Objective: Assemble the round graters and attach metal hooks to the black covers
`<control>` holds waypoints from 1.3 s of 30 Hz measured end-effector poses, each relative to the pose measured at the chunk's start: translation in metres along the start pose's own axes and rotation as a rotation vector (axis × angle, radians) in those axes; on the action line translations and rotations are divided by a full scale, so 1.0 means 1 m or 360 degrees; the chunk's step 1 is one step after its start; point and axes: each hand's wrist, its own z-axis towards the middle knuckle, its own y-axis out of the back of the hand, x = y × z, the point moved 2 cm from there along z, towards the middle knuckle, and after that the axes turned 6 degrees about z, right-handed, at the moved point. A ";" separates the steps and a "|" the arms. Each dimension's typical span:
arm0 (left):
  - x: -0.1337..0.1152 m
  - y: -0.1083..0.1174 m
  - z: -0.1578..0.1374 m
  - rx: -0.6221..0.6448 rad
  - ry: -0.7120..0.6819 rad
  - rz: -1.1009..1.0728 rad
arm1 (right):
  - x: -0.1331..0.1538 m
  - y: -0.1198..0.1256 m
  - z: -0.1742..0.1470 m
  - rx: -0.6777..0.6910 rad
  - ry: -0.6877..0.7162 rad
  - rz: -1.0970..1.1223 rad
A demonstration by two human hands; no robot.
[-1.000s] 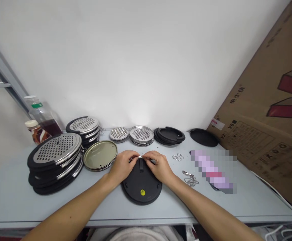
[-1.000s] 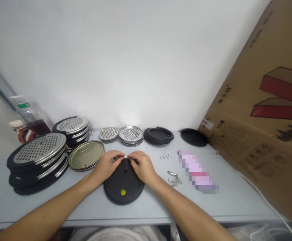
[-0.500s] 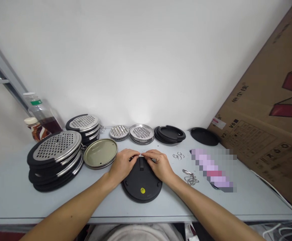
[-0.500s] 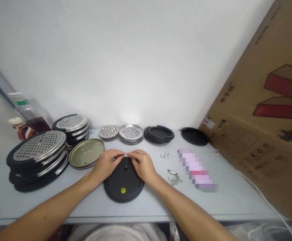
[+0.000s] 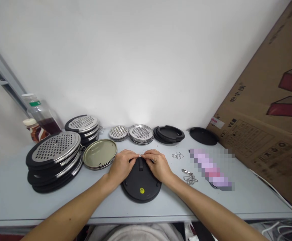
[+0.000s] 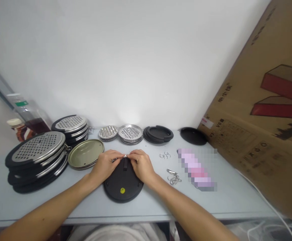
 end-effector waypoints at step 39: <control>-0.003 -0.003 0.000 0.0171 -0.0197 -0.0016 | 0.003 0.001 -0.003 -0.0058 -0.0231 -0.0086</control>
